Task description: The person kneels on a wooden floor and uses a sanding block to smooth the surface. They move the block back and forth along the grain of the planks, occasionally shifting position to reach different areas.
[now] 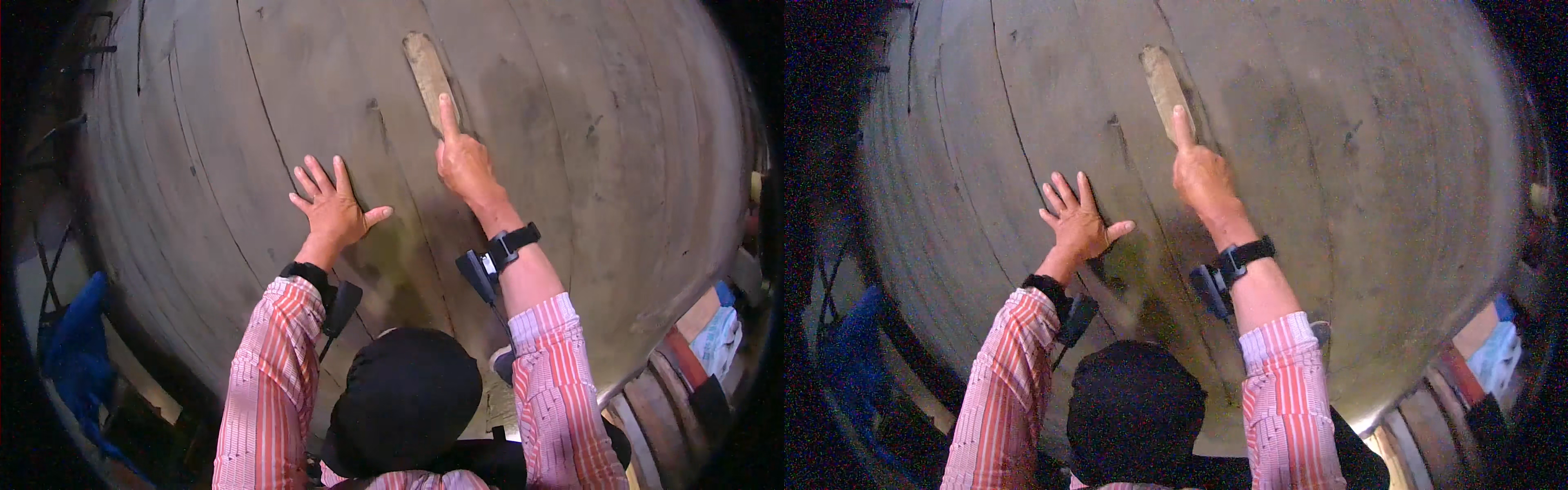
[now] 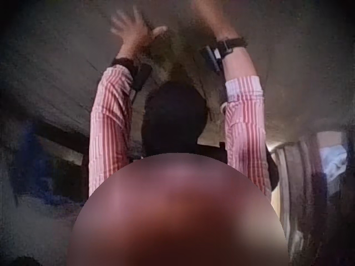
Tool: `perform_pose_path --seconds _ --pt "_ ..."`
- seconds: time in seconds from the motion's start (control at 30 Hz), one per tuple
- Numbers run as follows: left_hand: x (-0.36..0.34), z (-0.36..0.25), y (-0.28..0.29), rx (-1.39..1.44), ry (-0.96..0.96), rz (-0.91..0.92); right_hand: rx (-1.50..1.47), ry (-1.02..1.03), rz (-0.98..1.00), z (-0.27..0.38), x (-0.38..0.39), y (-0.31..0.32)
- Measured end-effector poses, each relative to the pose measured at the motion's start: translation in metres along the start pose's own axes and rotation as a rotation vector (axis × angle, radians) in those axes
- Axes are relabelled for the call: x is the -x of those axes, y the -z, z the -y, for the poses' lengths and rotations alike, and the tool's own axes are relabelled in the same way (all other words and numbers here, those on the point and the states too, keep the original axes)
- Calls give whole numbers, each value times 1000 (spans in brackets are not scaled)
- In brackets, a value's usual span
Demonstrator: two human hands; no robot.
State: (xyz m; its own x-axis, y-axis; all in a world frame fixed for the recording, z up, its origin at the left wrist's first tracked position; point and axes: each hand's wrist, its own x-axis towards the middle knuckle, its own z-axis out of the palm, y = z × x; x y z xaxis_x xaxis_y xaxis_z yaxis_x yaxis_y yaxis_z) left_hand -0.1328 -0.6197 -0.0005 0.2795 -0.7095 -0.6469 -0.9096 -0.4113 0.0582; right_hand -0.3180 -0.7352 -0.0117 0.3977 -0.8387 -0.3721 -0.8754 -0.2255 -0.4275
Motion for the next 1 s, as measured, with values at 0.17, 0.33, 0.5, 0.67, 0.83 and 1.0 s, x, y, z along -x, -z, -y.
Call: perform_pose_path --seconds 0.17,0.33,0.5,0.67,0.83,1.0 --pt "-1 0 2 -19 8 8 150 -47 65 -15 103 -25" --pt "-1 0 2 -17 7 -10 218 -51 77 -19 212 -46" --pt "-2 0 0 -40 14 14 179 16 28 -11 177 -49" --pt "-1 0 0 -27 13 -8 86 38 100 20 63 -16" --pt "0 0 -1 -29 -1 -31 -20 100 -20 53 -38 -1" --pt "-2 0 2 -27 2 -13 -4 51 93 36 36 -30"
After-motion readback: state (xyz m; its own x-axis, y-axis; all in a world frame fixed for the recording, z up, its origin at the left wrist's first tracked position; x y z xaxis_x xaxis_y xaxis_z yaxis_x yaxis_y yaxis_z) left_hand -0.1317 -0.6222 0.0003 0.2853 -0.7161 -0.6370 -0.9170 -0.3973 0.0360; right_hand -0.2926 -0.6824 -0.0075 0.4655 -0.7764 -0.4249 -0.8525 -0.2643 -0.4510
